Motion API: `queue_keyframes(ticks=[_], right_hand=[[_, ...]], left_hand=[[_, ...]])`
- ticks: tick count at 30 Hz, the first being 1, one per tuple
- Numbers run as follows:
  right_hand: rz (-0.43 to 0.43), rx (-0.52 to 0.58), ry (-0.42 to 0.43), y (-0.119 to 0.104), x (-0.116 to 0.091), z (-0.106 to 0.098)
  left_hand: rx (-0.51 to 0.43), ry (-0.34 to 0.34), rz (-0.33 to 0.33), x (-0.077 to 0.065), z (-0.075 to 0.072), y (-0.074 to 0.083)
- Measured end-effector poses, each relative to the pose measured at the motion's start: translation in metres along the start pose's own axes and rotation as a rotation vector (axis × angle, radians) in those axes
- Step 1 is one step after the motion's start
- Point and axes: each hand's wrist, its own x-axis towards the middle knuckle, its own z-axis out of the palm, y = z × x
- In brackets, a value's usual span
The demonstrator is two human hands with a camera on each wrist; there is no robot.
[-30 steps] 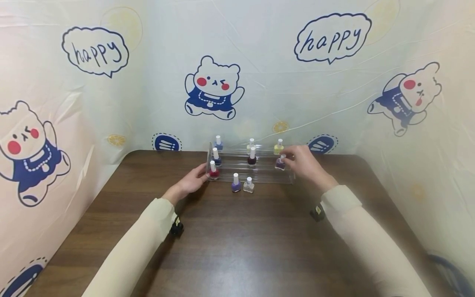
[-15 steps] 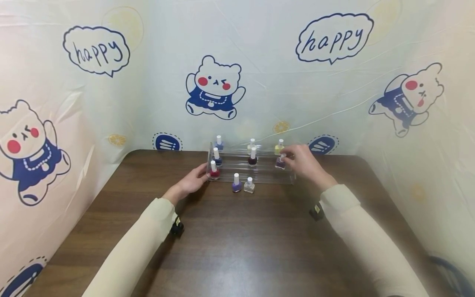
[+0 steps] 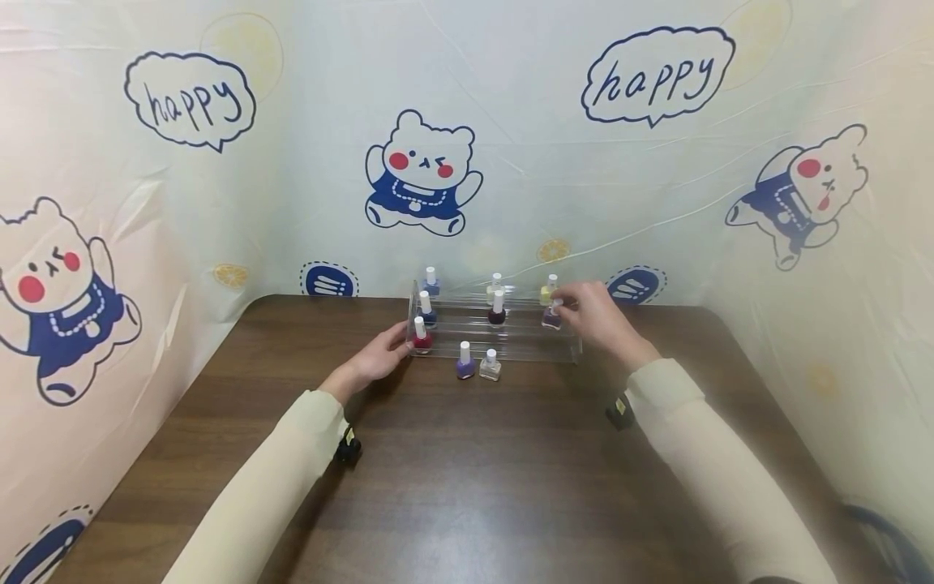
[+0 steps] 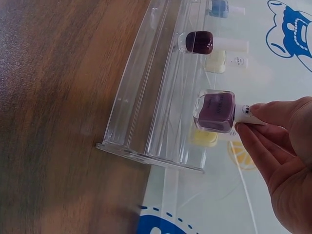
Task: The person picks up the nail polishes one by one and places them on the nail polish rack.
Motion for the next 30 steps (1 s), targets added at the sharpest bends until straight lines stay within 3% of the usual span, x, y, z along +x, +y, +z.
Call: queue_keyframes(ticks=[7,30], right_hand=[[0.004,0.010,0.003,0.0005,0.0014,-0.0003],[0.036,-0.004,-0.011,0.0082,0.0088,0.0070]], left_hand=[[-0.015,0.000,0.047,0.0029,0.0010,-0.0015],[-0.017,0.001,0.021,0.0018,0.0004,-0.0033]])
